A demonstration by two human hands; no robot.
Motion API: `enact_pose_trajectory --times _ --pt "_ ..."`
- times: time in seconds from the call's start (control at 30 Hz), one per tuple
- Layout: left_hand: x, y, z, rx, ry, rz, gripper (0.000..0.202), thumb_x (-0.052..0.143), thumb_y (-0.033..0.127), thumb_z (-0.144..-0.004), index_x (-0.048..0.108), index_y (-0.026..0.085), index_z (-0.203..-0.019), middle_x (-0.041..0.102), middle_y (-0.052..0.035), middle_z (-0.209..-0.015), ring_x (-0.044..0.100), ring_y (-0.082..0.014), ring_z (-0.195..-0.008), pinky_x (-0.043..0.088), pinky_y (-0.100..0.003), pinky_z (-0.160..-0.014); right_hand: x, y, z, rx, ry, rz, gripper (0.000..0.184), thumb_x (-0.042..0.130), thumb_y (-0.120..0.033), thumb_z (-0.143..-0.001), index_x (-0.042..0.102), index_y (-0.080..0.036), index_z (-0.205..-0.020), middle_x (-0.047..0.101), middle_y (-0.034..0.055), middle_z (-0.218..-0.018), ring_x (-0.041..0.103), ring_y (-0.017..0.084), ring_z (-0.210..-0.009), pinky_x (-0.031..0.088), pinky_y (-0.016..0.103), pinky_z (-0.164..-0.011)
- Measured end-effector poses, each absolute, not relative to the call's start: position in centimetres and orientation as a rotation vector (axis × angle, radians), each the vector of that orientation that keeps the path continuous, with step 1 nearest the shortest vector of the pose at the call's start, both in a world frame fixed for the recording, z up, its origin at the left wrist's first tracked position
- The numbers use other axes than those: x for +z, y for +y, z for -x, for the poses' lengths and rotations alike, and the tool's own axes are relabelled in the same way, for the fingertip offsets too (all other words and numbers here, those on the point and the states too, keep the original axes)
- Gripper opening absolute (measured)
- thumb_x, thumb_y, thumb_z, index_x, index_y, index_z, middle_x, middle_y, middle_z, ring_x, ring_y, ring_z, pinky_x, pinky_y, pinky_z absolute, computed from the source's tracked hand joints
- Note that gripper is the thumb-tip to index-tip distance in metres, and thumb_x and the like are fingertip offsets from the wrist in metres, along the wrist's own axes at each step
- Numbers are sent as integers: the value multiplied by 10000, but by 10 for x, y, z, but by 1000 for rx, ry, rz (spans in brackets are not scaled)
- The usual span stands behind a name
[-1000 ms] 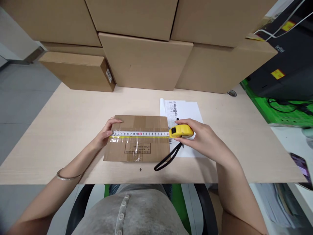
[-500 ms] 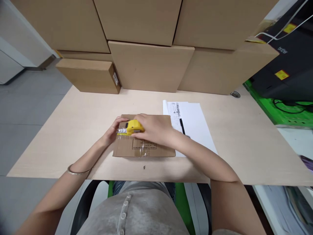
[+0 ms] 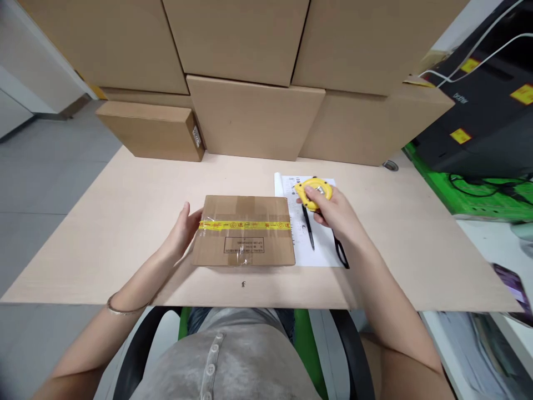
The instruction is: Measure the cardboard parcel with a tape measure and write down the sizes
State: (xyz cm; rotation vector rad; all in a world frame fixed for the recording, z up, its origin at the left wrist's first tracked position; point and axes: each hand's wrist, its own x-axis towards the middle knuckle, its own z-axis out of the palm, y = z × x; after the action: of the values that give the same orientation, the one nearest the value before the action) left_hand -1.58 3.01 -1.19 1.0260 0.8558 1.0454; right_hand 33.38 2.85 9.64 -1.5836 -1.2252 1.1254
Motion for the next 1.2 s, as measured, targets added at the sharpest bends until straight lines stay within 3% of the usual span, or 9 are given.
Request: enact_pose_trajectory --times 0.13,0.3,0.47,0.57,0.73,0.83,1.0,1.1,1.2 --pt "20 16 2 992 836 -947 869 303 894 -937 723 240 -1327 768 -111 -1363 557 -393 -1481 437 -562 -1235 93 8 -322 1208 -1204 1538 421 757 -606 -888 624 -207 -865 586 -30 -687 349 35 -396 219 212 -341" --pt "52 8 -3 1428 850 -991 690 359 817 -986 685 300 -1307 722 -55 -1413 581 -316 -1453 431 -510 -1255 107 -43 -317 1060 -1111 1411 405 786 -605 -881 612 -240 -916 577 -44 -726 418 47 -365 278 220 -331" --pt "31 12 -8 1619 893 -1103 471 670 645 -913 685 325 -1258 659 -38 -1446 533 -300 -1464 377 -471 -1286 93 -71 -324 1069 -1083 1442 425 823 -599 -842 596 -241 -868 576 -52 -655 426 66 -322 255 228 -313" --pt "11 9 -6 1508 860 -1182 628 761 607 -824 633 363 -1389 588 -28 -1541 445 -335 -1526 352 -490 -1294 83 -75 -330 1056 -1153 1495 422 821 -599 -842 603 -238 -859 574 -53 -623 439 77 -346 286 233 -332" --pt "12 6 3 1423 810 -1309 781 762 666 -800 546 428 -1511 482 5 -1671 315 -380 -1614 307 -525 -1312 105 -66 -333 723 -1427 1467 378 855 -528 -827 705 -291 -1080 741 56 -995 695 213 -746 572 340 -600" --pt "26 13 -2 1414 793 -1338 684 627 743 -872 624 381 -1452 466 10 -1691 246 -373 -1652 232 -533 -1350 131 -39 -312 614 -1710 1349 463 835 -496 -857 678 -343 -1265 727 95 -1259 729 305 -1049 609 426 -831" --pt "33 25 -18 1389 752 -1166 652 400 822 -940 737 273 -1041 722 -66 -1339 512 -372 -1477 380 -572 -1256 154 21 -241 653 -2322 933 446 745 -486 -943 653 -329 -1351 734 37 -1365 730 296 -1158 550 407 -963" --pt "25 28 -24 1419 760 -1013 625 465 834 -897 676 252 -985 750 -72 -1065 658 -360 -1234 512 -532 -1078 156 39 -203 640 -2537 822 380 675 -424 -1007 640 -307 -1367 727 21 -1415 715 273 -1213 512 378 -978" --pt "15 29 -24 1479 750 -1010 517 548 747 -887 647 249 -984 712 -55 -1016 669 -314 -1100 529 -484 -1004 154 42 -195 637 -2600 842 372 651 -386 -1020 638 -306 -1383 728 23 -1424 711 269 -1224 506 373 -966"
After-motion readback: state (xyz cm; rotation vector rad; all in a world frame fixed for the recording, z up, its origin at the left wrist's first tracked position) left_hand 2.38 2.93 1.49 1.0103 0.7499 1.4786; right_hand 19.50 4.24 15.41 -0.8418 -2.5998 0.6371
